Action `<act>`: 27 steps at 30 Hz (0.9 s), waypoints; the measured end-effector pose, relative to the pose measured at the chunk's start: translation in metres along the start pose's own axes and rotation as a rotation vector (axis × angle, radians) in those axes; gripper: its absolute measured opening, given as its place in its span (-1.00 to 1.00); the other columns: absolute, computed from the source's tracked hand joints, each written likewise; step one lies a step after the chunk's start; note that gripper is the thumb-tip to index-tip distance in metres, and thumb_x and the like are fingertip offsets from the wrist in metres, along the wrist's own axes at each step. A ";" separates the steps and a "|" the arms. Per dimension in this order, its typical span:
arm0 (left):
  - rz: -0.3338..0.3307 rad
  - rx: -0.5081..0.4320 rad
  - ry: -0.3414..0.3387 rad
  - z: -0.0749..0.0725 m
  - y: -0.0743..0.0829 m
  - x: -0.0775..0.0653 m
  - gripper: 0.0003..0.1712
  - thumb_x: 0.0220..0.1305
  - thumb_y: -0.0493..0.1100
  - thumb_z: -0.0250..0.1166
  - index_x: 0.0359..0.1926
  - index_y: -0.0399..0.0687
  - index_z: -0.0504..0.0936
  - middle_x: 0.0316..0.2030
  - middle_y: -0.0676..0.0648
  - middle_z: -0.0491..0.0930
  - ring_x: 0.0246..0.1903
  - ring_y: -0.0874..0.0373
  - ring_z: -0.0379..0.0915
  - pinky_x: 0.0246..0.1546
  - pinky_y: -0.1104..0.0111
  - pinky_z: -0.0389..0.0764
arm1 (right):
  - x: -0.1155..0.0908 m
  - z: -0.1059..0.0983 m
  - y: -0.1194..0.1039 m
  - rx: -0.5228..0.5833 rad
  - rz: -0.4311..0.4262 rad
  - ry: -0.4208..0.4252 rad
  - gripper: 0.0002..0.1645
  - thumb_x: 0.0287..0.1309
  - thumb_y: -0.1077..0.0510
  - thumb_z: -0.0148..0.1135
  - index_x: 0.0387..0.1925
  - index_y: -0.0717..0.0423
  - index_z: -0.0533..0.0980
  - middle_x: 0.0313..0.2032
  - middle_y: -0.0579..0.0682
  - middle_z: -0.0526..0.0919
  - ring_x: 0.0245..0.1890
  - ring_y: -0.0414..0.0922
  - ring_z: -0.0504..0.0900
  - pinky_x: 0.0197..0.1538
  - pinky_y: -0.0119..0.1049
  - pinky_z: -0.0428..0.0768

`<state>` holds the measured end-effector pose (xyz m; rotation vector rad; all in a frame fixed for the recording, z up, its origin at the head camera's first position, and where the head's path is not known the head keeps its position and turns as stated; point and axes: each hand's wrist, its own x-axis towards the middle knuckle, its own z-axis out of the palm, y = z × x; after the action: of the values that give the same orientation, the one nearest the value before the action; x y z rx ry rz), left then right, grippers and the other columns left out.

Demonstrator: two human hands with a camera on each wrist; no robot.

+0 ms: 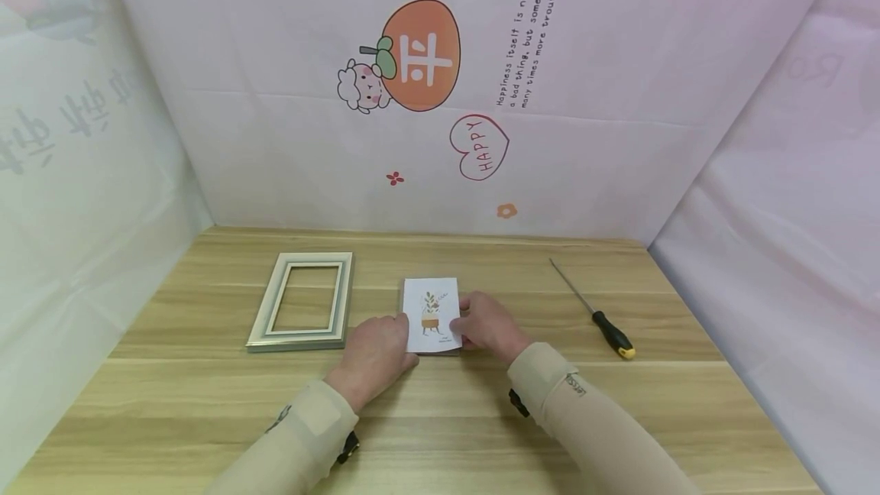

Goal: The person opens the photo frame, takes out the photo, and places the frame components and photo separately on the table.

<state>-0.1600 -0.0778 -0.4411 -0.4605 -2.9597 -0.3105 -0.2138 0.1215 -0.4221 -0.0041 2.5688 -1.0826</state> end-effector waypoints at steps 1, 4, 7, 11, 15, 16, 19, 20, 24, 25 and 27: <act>0.002 0.003 0.003 0.000 0.000 0.000 -0.51 0.05 0.07 0.63 -0.32 -0.17 0.59 -0.59 -0.02 0.53 -0.61 0.10 0.46 -0.64 0.23 0.50 | 0.000 0.001 0.000 0.000 -0.001 0.001 -0.50 0.30 0.27 0.32 0.24 0.35 0.51 -0.29 0.10 0.68 -0.39 -0.09 0.69 -0.28 -0.25 0.75; 0.004 0.003 0.004 0.000 0.000 0.000 -0.52 0.04 0.06 0.63 -0.33 -0.16 0.58 -0.60 -0.02 0.53 -0.62 0.10 0.46 -0.64 0.23 0.49 | 0.000 0.002 0.000 -0.006 -0.002 0.005 -0.52 0.29 0.27 0.31 0.21 0.35 0.52 -0.32 0.10 0.68 -0.40 -0.09 0.68 -0.29 -0.26 0.75; 0.004 -0.006 0.005 0.000 0.000 0.000 -0.55 0.04 0.04 0.63 -0.35 -0.15 0.58 -0.60 -0.01 0.53 -0.62 0.11 0.45 -0.64 0.23 0.47 | 0.000 0.003 -0.001 -0.022 -0.002 0.012 -0.53 0.29 0.26 0.31 0.20 0.35 0.52 -0.33 0.09 0.68 -0.41 -0.10 0.68 -0.30 -0.28 0.74; 0.003 -0.011 0.011 0.001 0.000 0.000 -0.57 0.04 0.02 0.62 -0.36 -0.14 0.58 -0.61 -0.01 0.53 -0.63 0.10 0.45 -0.65 0.23 0.46 | 0.000 0.004 -0.001 -0.052 0.000 0.021 -0.52 0.29 0.25 0.32 0.20 0.35 0.52 -0.34 0.09 0.67 -0.41 -0.09 0.67 -0.33 -0.30 0.71; 0.002 -0.007 0.008 0.001 0.000 0.000 -0.58 0.05 0.02 0.62 -0.38 -0.13 0.58 -0.61 -0.01 0.53 -0.63 0.11 0.44 -0.66 0.24 0.46 | 0.000 0.004 -0.001 -0.079 0.003 0.021 -0.47 0.29 0.23 0.33 0.24 0.34 0.50 -0.33 0.07 0.67 -0.40 -0.10 0.66 -0.34 -0.32 0.68; 0.002 -0.008 0.005 0.001 0.000 0.000 -0.59 0.05 0.01 0.61 -0.38 -0.13 0.58 -0.61 -0.01 0.53 -0.63 0.11 0.43 -0.66 0.25 0.46 | 0.000 0.004 -0.001 -0.086 0.004 0.020 -0.45 0.29 0.23 0.34 0.26 0.34 0.49 -0.33 0.07 0.66 -0.40 -0.10 0.66 -0.34 -0.32 0.66; 0.001 -0.014 -0.003 0.001 0.000 0.001 -0.61 0.08 0.00 0.60 -0.40 -0.12 0.58 -0.62 0.00 0.51 -0.64 0.14 0.40 -0.66 0.26 0.44 | 0.000 0.004 -0.001 -0.105 0.009 0.018 -0.41 0.30 0.21 0.35 0.30 0.33 0.46 -0.34 0.06 0.65 -0.41 -0.11 0.64 -0.34 -0.34 0.63; 0.002 -0.015 -0.005 0.001 0.000 0.001 -0.62 0.08 -0.01 0.60 -0.40 -0.11 0.57 -0.62 0.00 0.50 -0.64 0.14 0.39 -0.66 0.27 0.44 | 0.000 0.004 -0.001 -0.112 0.008 0.019 -0.40 0.30 0.21 0.36 0.31 0.32 0.45 -0.34 0.06 0.65 -0.41 -0.11 0.63 -0.35 -0.34 0.62; 0.004 -0.016 0.000 0.001 0.000 0.001 -0.64 0.08 -0.02 0.58 -0.43 -0.09 0.57 -0.63 0.00 0.50 -0.64 0.14 0.38 -0.67 0.26 0.44 | -0.002 0.004 -0.002 -0.139 -0.010 0.022 -0.39 0.29 0.17 0.39 0.29 0.32 0.46 -0.28 0.06 0.64 -0.42 -0.10 0.62 -0.36 -0.32 0.60; 0.005 -0.014 0.001 0.001 -0.001 0.001 -0.65 0.08 -0.02 0.58 -0.44 -0.09 0.58 -0.63 0.00 0.50 -0.64 0.14 0.38 -0.67 0.26 0.44 | -0.002 0.004 -0.002 -0.147 -0.019 0.024 -0.39 0.28 0.16 0.40 0.28 0.32 0.46 -0.25 0.07 0.65 -0.41 -0.09 0.63 -0.34 -0.30 0.61; 0.005 -0.009 0.001 0.001 -0.001 0.001 -0.66 0.08 -0.03 0.58 -0.45 -0.08 0.58 -0.63 0.00 0.50 -0.64 0.14 0.38 -0.67 0.26 0.44 | -0.003 0.004 -0.002 -0.181 -0.048 0.029 -0.34 0.24 0.11 0.46 0.27 0.32 0.47 -0.15 0.07 0.66 -0.34 -0.09 0.62 -0.24 -0.24 0.63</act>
<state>-0.1615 -0.0780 -0.4421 -0.4692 -2.9569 -0.3242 -0.2100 0.1175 -0.4222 -0.0963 2.6961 -0.8690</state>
